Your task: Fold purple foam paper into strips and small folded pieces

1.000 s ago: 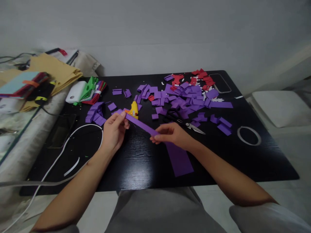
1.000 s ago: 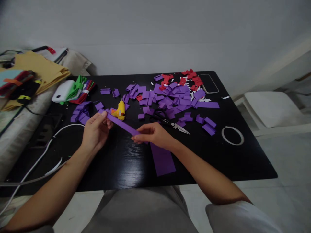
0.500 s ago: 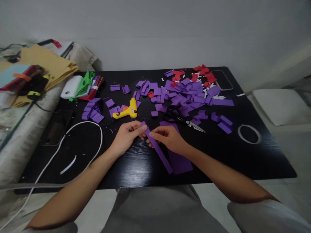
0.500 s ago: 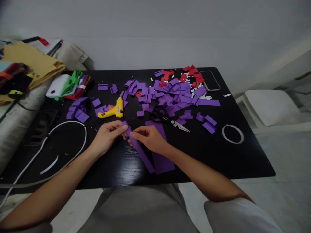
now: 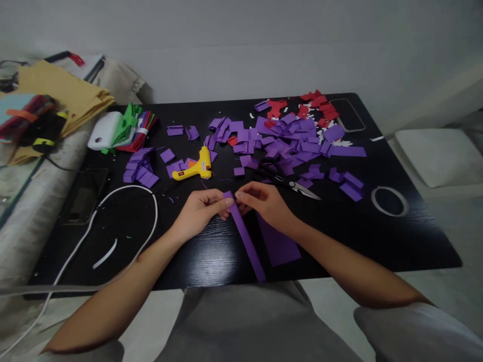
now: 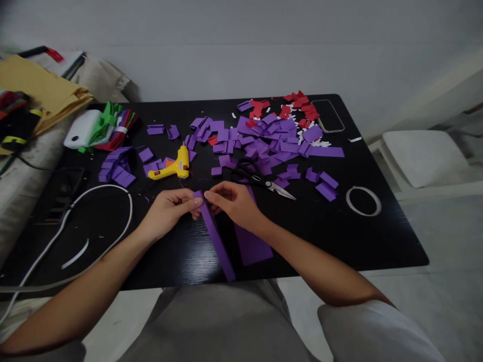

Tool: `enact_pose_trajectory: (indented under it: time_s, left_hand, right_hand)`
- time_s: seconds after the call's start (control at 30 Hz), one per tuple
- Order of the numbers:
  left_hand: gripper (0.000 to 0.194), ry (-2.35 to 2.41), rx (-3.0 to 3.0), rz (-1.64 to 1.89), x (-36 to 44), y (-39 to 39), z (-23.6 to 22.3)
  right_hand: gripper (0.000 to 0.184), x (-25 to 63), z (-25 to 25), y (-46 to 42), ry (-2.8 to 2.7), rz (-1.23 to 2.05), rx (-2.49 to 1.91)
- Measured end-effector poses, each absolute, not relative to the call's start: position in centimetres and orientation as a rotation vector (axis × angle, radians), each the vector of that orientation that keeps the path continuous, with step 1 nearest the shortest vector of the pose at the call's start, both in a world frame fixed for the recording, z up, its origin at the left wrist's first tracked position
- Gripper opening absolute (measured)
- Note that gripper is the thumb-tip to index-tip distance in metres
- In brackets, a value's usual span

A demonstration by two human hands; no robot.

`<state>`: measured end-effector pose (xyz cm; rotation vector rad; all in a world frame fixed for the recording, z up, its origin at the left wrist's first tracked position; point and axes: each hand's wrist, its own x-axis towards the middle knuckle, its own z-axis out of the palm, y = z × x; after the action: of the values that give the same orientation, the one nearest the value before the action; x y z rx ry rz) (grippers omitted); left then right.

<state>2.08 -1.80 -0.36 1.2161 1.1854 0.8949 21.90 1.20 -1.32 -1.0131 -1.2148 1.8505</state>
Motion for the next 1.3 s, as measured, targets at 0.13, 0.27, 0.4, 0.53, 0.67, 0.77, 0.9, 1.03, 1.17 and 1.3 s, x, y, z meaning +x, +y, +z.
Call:
enact_pose_trajectory:
  time_s: [0.13, 0.27, 0.4, 0.53, 0.67, 0.77, 0.9, 1.03, 1.17, 1.3]
  left_hand:
    - [0.030, 1.142, 1.249, 0.811, 2.37, -2.07, -0.53]
    - [0.030, 1.166, 1.286, 0.826, 2.55, -2.17, -0.62]
    - [0.031, 1.155, 1.356, 0.844, 2.61, -2.16, -0.22]
    - [0.031, 1.132, 1.404, 0.845, 2.61, -2.19, 0.08]
    - [0.032, 1.161, 1.400, 0.858, 2.59, -2.25, 0.04]
    - [0.033, 1.169, 1.400, 0.866, 2.60, -2.30, 0.07]
    - [0.035, 1.189, 1.428, 0.869, 2.65, -2.39, 0.13]
    - [0.035, 1.200, 1.455, 0.884, 2.65, -2.46, 0.06]
    - [0.034, 1.196, 1.478, 0.883, 2.63, -2.48, 0.06]
    - [0.037, 1.200, 1.503, 0.868, 2.62, -2.53, 0.02]
  right_hand:
    - [0.033, 21.93, -1.29, 1.25, -1.261, 1.856, -0.992]
    - [0.031, 21.96, -1.46, 1.28, -1.254, 1.857, -0.988]
    - [0.032, 21.92, -1.54, 1.30, -1.217, 1.836, -1.000]
    - [0.032, 21.87, -1.42, 1.20, -1.216, 1.817, -1.003]
    - [0.031, 21.85, -1.28, 1.13, -1.217, 1.832, -0.991]
    - [0.031, 21.88, -1.24, 1.18, -1.207, 1.851, -0.994]
    - [0.031, 21.91, -1.20, 1.22, -1.187, 1.863, -0.997]
    - [0.033, 21.90, -1.07, 1.12, -1.181, 1.856, -0.991]
    - [0.033, 21.89, -0.96, 1.02, -1.201, 1.832, -0.991]
    - [0.033, 21.87, -1.10, 1.02, -1.204, 1.810, -0.998]
